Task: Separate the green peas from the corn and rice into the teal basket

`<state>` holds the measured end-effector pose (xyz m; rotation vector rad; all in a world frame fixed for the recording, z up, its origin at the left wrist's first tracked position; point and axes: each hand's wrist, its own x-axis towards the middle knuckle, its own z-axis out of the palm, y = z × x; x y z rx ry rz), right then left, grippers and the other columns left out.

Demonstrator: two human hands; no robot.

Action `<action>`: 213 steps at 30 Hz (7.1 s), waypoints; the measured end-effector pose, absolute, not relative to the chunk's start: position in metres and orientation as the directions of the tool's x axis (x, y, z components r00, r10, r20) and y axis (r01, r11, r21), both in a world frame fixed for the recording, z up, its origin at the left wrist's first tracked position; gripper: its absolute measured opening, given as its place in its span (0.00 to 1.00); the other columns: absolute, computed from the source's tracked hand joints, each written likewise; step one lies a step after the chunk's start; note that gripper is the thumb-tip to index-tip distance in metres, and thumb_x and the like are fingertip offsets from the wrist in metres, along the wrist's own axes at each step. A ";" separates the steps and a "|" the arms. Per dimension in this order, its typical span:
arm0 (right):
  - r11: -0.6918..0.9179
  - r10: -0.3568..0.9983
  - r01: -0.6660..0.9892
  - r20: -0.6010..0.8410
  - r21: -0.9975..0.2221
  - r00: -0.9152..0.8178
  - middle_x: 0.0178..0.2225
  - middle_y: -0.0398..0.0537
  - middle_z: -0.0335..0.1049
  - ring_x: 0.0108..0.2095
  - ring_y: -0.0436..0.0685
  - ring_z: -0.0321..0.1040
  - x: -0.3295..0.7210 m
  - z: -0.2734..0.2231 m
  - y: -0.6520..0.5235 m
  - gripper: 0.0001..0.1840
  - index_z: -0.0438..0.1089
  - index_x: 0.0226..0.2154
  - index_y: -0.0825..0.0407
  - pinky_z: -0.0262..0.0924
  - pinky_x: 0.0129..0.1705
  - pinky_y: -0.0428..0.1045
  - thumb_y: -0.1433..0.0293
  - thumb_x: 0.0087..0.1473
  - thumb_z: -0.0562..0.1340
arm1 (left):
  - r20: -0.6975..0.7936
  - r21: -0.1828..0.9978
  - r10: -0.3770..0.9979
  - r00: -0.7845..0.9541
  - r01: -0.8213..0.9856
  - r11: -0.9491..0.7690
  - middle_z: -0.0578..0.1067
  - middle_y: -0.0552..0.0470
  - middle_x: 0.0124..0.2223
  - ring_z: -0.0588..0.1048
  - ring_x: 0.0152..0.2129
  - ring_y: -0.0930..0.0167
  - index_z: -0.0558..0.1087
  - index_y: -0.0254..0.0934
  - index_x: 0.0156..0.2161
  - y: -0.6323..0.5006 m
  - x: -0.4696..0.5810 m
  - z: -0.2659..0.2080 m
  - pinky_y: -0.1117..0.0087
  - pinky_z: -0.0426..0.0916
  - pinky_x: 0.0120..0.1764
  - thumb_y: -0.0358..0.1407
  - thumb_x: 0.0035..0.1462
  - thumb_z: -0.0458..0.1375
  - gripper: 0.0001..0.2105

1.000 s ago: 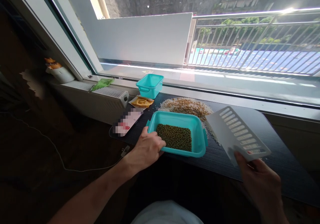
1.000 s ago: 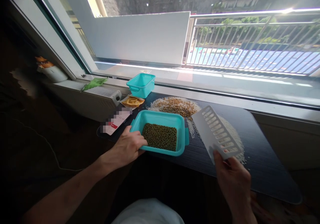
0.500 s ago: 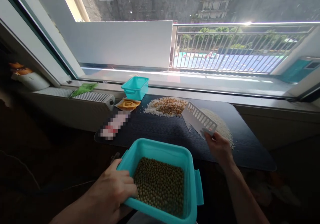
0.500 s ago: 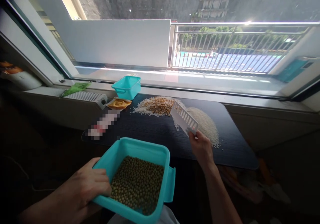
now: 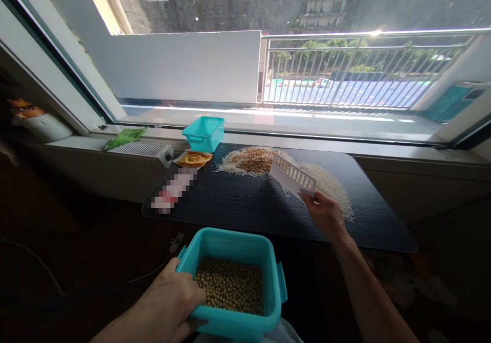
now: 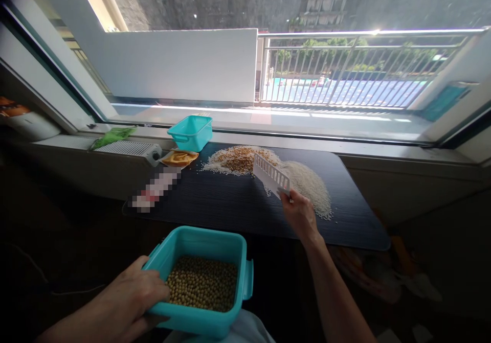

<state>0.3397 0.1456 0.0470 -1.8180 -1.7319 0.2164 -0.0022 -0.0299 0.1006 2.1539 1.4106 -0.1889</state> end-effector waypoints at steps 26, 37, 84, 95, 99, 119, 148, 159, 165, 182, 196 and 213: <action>0.064 0.964 0.764 0.239 -0.642 0.120 0.30 0.49 0.81 0.31 0.61 0.78 0.341 0.042 0.141 0.19 0.80 0.38 0.49 0.66 0.31 0.50 0.57 0.55 0.58 | -0.482 0.286 0.791 0.376 0.921 -0.263 0.79 0.47 0.36 0.74 0.37 0.60 0.75 0.38 0.33 -0.001 0.004 0.081 0.52 0.60 0.48 0.34 0.61 0.53 0.09; 0.222 0.969 0.625 0.240 -0.749 -0.057 0.35 0.48 0.82 0.34 0.63 0.79 0.351 0.039 0.084 0.15 0.81 0.36 0.48 0.74 0.36 0.55 0.58 0.53 0.62 | -0.492 0.285 0.800 0.344 0.932 -0.226 0.78 0.47 0.35 0.73 0.36 0.61 0.75 0.38 0.32 0.010 0.012 0.087 0.58 0.62 0.44 0.34 0.62 0.53 0.10; 0.399 0.816 0.455 0.083 -0.796 -0.572 0.38 0.46 0.81 0.37 0.62 0.77 0.259 0.066 0.160 0.18 0.79 0.40 0.49 0.72 0.40 0.52 0.59 0.59 0.57 | -0.529 0.169 0.836 0.142 0.984 -0.060 0.79 0.46 0.36 0.75 0.37 0.59 0.76 0.38 0.34 0.003 -0.052 0.092 0.56 0.61 0.45 0.38 0.64 0.51 0.13; 0.395 0.889 0.525 0.168 -0.754 -0.427 0.39 0.43 0.82 0.37 0.57 0.79 0.310 0.050 0.067 0.13 0.79 0.42 0.42 0.73 0.41 0.48 0.66 0.59 0.59 | -0.548 0.259 0.794 0.263 0.956 -0.138 0.78 0.48 0.36 0.74 0.38 0.61 0.74 0.38 0.32 0.009 -0.011 0.093 0.57 0.61 0.47 0.35 0.62 0.52 0.10; 0.334 0.932 0.662 0.341 -0.671 -0.125 0.37 0.48 0.82 0.34 0.61 0.79 0.334 0.052 0.094 0.15 0.80 0.38 0.47 0.71 0.37 0.50 0.60 0.57 0.59 | -0.542 0.280 0.786 0.298 0.946 -0.165 0.79 0.49 0.36 0.74 0.37 0.62 0.74 0.39 0.32 0.011 0.002 0.090 0.58 0.61 0.46 0.34 0.62 0.52 0.10; 0.028 0.927 0.883 0.343 -0.468 0.152 0.23 0.51 0.79 0.27 0.62 0.76 0.357 0.050 0.143 0.17 0.80 0.34 0.50 0.58 0.25 0.48 0.59 0.53 0.57 | -0.510 0.329 0.788 0.346 0.924 -0.193 0.77 0.52 0.31 0.72 0.32 0.66 0.71 0.38 0.28 0.017 0.014 0.082 0.60 0.59 0.44 0.31 0.58 0.49 0.10; 0.086 0.965 0.731 0.240 -0.676 0.109 0.27 0.47 0.81 0.26 0.59 0.77 0.351 0.046 0.131 0.17 0.80 0.36 0.49 0.64 0.28 0.48 0.58 0.53 0.59 | -0.556 0.334 0.762 0.333 0.928 -0.163 0.77 0.49 0.34 0.73 0.34 0.63 0.73 0.39 0.30 0.024 0.020 0.088 0.59 0.59 0.44 0.36 0.62 0.49 0.12; 0.028 0.966 0.715 0.203 -0.698 0.160 0.26 0.47 0.81 0.27 0.61 0.78 0.352 0.038 0.127 0.16 0.80 0.34 0.49 0.66 0.28 0.50 0.58 0.52 0.61 | -0.539 0.310 0.771 0.338 0.931 -0.192 0.77 0.49 0.34 0.73 0.34 0.63 0.73 0.39 0.31 0.024 0.021 0.088 0.61 0.59 0.43 0.36 0.62 0.51 0.11; 0.080 0.971 0.656 0.206 -0.750 0.118 0.30 0.47 0.82 0.28 0.60 0.78 0.347 0.042 0.122 0.16 0.80 0.37 0.49 0.68 0.30 0.50 0.60 0.52 0.60 | -0.544 0.313 0.767 0.341 0.930 -0.192 0.78 0.49 0.35 0.73 0.33 0.64 0.74 0.39 0.32 0.026 0.021 0.088 0.61 0.59 0.42 0.36 0.62 0.51 0.11; 0.050 0.956 0.711 0.239 -0.702 0.168 0.26 0.47 0.81 0.28 0.61 0.78 0.351 0.041 0.132 0.16 0.80 0.36 0.49 0.67 0.29 0.50 0.59 0.52 0.61 | -0.546 0.344 0.755 0.363 0.919 -0.193 0.78 0.50 0.34 0.73 0.34 0.63 0.72 0.39 0.30 0.030 0.025 0.090 0.60 0.60 0.44 0.36 0.63 0.49 0.12; 0.145 0.952 0.640 0.283 -0.754 0.119 0.32 0.46 0.82 0.27 0.60 0.78 0.353 0.048 0.083 0.11 0.80 0.34 0.48 0.73 0.29 0.51 0.63 0.51 0.63 | -0.540 0.360 0.756 0.371 0.913 -0.191 0.78 0.49 0.33 0.74 0.33 0.63 0.72 0.38 0.29 0.034 0.028 0.094 0.60 0.60 0.43 0.37 0.62 0.52 0.11; 0.351 0.915 0.636 0.397 -0.687 -0.076 0.39 0.47 0.82 0.38 0.62 0.80 0.324 0.038 0.093 0.10 0.79 0.37 0.48 0.74 0.42 0.54 0.67 0.55 0.62 | -0.552 0.329 0.755 0.355 0.924 -0.194 0.78 0.49 0.34 0.75 0.36 0.61 0.72 0.38 0.30 0.032 0.011 0.098 0.58 0.61 0.46 0.37 0.62 0.51 0.11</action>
